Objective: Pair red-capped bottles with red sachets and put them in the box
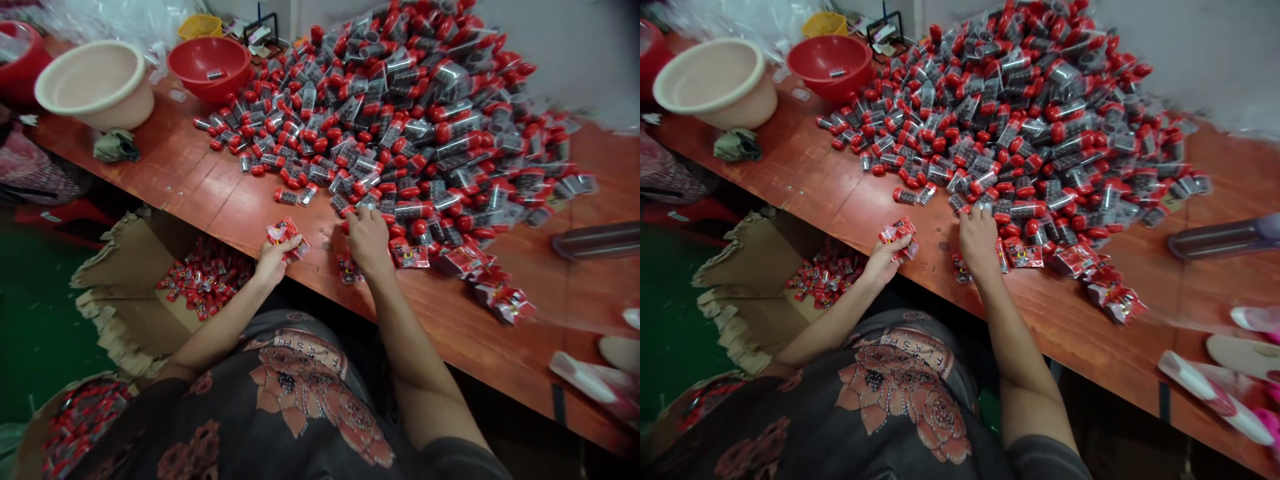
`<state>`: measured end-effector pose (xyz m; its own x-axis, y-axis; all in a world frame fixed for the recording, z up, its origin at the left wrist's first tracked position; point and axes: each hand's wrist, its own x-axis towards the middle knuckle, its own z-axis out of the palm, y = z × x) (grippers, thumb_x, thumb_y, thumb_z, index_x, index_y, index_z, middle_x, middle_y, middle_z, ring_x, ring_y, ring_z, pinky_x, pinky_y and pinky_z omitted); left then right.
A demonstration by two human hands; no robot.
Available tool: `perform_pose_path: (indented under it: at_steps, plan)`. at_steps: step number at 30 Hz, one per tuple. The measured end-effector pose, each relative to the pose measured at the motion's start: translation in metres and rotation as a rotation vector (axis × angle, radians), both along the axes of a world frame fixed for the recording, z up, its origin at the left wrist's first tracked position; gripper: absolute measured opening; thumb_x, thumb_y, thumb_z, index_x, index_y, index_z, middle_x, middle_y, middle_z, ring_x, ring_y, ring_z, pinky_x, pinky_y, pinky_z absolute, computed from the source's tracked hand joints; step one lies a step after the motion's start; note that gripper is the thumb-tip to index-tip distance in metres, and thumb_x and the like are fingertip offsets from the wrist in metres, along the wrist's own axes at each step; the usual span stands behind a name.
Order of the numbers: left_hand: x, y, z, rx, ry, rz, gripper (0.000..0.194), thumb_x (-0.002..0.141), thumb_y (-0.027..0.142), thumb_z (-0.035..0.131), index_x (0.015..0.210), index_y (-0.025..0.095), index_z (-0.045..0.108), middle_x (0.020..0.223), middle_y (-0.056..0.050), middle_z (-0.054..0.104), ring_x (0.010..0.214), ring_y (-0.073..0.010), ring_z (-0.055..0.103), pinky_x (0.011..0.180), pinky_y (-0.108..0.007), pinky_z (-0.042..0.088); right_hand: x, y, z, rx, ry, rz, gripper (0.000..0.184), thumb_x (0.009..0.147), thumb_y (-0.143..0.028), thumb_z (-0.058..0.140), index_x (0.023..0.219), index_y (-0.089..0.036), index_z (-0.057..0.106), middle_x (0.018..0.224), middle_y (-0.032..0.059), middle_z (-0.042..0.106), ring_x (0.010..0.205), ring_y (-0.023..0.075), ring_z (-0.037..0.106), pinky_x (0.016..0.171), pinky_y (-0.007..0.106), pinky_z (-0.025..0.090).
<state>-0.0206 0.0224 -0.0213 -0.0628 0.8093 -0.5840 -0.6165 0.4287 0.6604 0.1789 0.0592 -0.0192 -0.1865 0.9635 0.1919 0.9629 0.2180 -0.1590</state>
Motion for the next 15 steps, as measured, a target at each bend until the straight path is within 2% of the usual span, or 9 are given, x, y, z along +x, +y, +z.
perform_pose_path:
  at_steps: [3,7,10,13,15]
  plan:
    - [-0.006,0.004,0.007,-0.097,-0.103,0.022,0.022,0.062,0.008,0.081,0.079,0.014,0.067,0.071,0.000,0.070,0.058,-0.0098,0.065,0.055,-0.020,0.053,0.005,0.010,-0.005,-0.061,-0.167,0.045,0.030,0.093,-0.016,0.039,0.099,-0.011,0.068,0.104,0.0200,0.064,0.100,0.0322,0.051,0.079,0.043,0.041]
    - [-0.010,0.008,0.016,-0.191,-0.203,0.040,0.011,0.077,0.003,0.066,0.076,0.014,0.065,0.070,0.000,0.069,0.059,-0.0085,0.065,0.059,-0.017,0.054,-0.004,0.006,-0.009,-0.046,-0.122,0.257,0.030,0.094,-0.017,0.039,0.108,-0.012,0.065,0.116,0.0181,0.064,0.118,0.0335,0.044,0.093,0.047,0.036]
    - [-0.011,0.010,0.017,-0.211,-0.223,0.051,0.011,0.081,0.004,0.062,0.077,0.013,0.065,0.071,-0.001,0.069,0.061,-0.0092,0.066,0.060,-0.018,0.055,-0.017,-0.009,-0.004,-0.052,0.116,0.284,0.028,0.096,-0.019,0.040,0.110,-0.014,0.064,0.110,0.0151,0.068,0.121,0.0310,0.047,0.101,0.049,0.033]
    - [-0.012,0.011,0.015,-0.168,-0.228,0.063,0.010,0.078,0.005,0.067,0.080,0.014,0.065,0.073,-0.002,0.070,0.064,-0.0103,0.067,0.061,-0.019,0.056,-0.031,-0.034,0.009,-0.107,0.556,0.274,0.030,0.097,-0.031,0.042,0.120,-0.022,0.059,0.110,0.0095,0.068,0.104,0.0246,0.059,0.092,0.042,0.045]
    - [-0.011,0.011,0.014,-0.144,-0.215,0.076,0.013,0.075,0.004,0.070,0.080,0.015,0.065,0.074,-0.001,0.070,0.065,-0.0109,0.068,0.063,-0.020,0.057,-0.040,-0.050,0.017,-0.148,0.797,0.260,0.034,0.097,-0.035,0.043,0.129,-0.028,0.054,0.114,0.0070,0.066,0.098,0.0218,0.062,0.085,0.039,0.051]
